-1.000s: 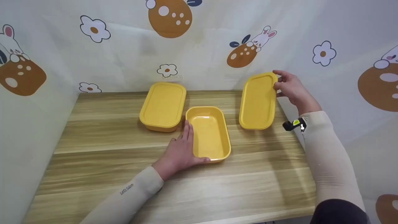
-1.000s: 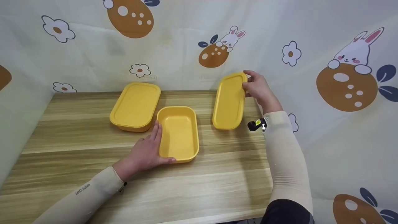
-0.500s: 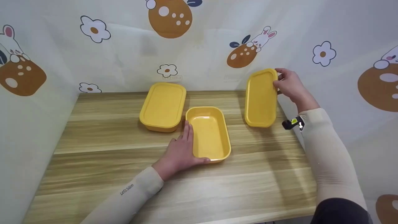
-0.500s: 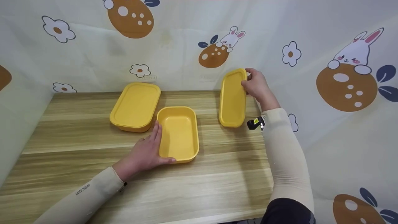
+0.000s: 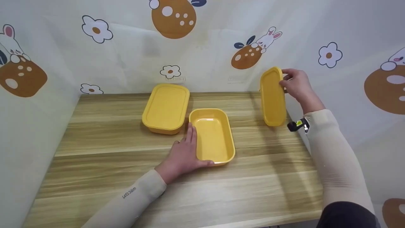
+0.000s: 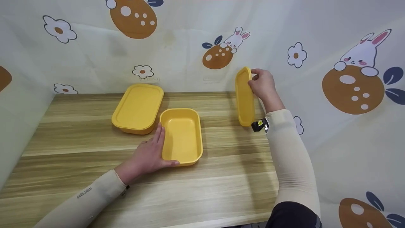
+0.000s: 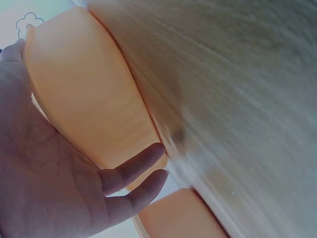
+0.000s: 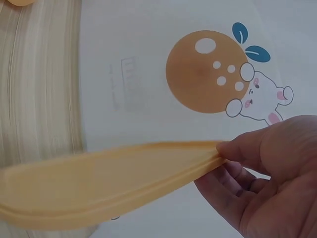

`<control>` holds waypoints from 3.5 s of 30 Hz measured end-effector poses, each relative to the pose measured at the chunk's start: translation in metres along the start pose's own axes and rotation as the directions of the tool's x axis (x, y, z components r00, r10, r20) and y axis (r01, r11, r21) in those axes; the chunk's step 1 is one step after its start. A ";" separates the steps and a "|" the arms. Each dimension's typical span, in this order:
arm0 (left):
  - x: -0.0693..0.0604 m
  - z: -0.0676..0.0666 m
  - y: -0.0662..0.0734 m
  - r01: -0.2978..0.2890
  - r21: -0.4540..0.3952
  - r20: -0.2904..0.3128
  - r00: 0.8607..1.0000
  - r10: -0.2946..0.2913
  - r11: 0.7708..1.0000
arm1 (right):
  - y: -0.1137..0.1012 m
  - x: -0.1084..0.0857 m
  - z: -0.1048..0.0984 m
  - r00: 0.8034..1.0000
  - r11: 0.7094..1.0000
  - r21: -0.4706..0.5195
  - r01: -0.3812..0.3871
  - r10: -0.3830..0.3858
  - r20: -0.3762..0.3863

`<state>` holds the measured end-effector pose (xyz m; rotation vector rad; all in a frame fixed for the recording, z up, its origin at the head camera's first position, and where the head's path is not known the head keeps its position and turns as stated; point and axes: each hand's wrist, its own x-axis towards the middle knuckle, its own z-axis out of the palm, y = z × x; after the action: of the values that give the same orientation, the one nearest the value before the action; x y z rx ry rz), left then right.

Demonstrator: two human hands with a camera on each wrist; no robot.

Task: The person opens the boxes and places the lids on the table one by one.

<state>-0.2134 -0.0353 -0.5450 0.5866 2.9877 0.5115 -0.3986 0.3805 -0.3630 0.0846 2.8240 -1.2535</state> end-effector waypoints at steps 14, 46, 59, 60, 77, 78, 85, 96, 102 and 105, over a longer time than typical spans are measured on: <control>-0.001 -0.002 0.002 0.005 0.013 0.010 1.000 -0.005 1.000 | -0.002 0.006 0.010 0.993 0.971 -0.220 0.093 -0.106 -0.050; 0.001 0.000 0.000 0.008 -0.008 0.004 1.000 -0.008 1.000 | 0.004 0.023 0.052 0.950 0.843 -0.472 0.257 -0.310 -0.035; 0.000 -0.003 0.000 0.005 -0.010 0.008 1.000 -0.005 1.000 | 0.009 0.027 0.062 0.970 0.872 -0.446 0.204 -0.241 -0.026; 0.000 -0.002 0.000 0.005 -0.011 0.007 1.000 -0.005 1.000 | 0.009 0.028 0.063 0.971 0.872 -0.445 0.203 -0.239 -0.027; 0.000 -0.001 0.002 0.006 0.013 -0.004 1.000 -0.006 1.000 | 0.014 0.035 0.080 0.978 0.874 -0.452 0.180 -0.207 -0.011; 0.001 -0.001 0.002 0.006 0.012 -0.004 1.000 -0.005 1.000 | 0.015 0.035 0.080 0.978 0.874 -0.451 0.179 -0.207 -0.012; 0.002 0.000 0.001 0.012 0.016 0.001 1.000 -0.012 1.000 | 0.018 0.035 0.084 0.979 0.877 -0.447 0.175 -0.202 -0.012; 0.000 -0.002 0.002 -0.003 0.025 -0.006 1.000 0.003 1.000 | 0.021 0.037 0.090 0.983 0.884 -0.437 0.167 -0.185 0.002; -0.001 -0.003 0.002 0.008 0.001 0.012 1.000 -0.009 1.000 | 0.025 0.035 0.095 0.985 0.901 -0.404 0.159 -0.174 0.001; -0.001 -0.003 0.002 0.017 -0.016 0.022 1.000 -0.017 1.000 | 0.026 0.035 0.097 0.988 0.917 -0.371 0.147 -0.157 0.003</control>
<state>-0.2122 -0.0345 -0.5414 0.5617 2.9626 0.5246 -0.4292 0.3269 -0.4493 -0.1374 3.0834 -0.7173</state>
